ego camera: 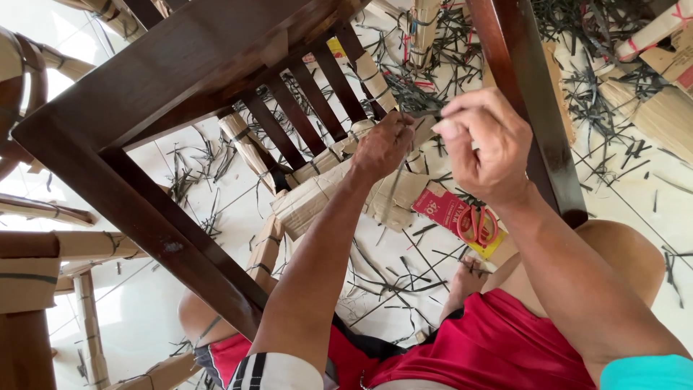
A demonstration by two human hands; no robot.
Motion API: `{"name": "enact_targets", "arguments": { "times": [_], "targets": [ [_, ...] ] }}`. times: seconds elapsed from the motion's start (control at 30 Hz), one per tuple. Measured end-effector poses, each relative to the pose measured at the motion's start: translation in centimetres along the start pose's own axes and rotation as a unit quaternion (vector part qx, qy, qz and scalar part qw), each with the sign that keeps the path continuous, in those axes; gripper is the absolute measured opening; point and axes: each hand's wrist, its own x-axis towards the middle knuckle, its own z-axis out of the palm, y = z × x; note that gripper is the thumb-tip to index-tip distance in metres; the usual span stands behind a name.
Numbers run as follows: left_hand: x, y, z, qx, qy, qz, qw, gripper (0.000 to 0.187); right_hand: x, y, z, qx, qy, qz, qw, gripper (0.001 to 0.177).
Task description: Wrapping chair legs and frame with cardboard strips and securing them with ties for protection.
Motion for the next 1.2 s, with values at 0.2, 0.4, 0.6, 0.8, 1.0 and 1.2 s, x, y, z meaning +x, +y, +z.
{"name": "enact_targets", "arguments": {
  "times": [0.2, 0.4, 0.6, 0.8, 1.0, 1.2],
  "targets": [
    [0.4, 0.3, -0.3, 0.041, -0.020, -0.007, 0.999, 0.032, -4.6, 3.7, 3.3, -0.087, -0.275, 0.238, 0.927, 0.036],
    [-0.7, 0.2, 0.2, -0.025, 0.000, 0.012, 1.000, 0.035, -8.0, 6.6, 6.5, -0.189, -0.319, 0.276, 0.887, 0.028],
    [3.2, -6.2, 1.9, 0.245, 0.071, 0.317, 0.913, 0.013, -8.3, 6.3, 6.3, -0.129, -0.275, 0.318, 0.898, 0.012],
    [-1.3, 0.9, -0.6, -0.163, 0.006, 0.037, 0.986, 0.019, -6.4, 5.2, 5.7, 0.076, -0.251, 0.526, 0.809, 0.018],
    [-0.3, -1.1, -0.6, -0.177, 0.019, 0.087, 0.980, 0.015, -7.5, 5.4, 5.8, 0.142, -0.240, 0.594, 0.754, 0.015],
    [0.4, -2.6, -0.4, -0.152, -0.005, 0.084, 0.985, 0.007, -8.1, 5.3, 6.4, 0.178, -0.239, 0.599, 0.744, 0.015]
  ]
}}
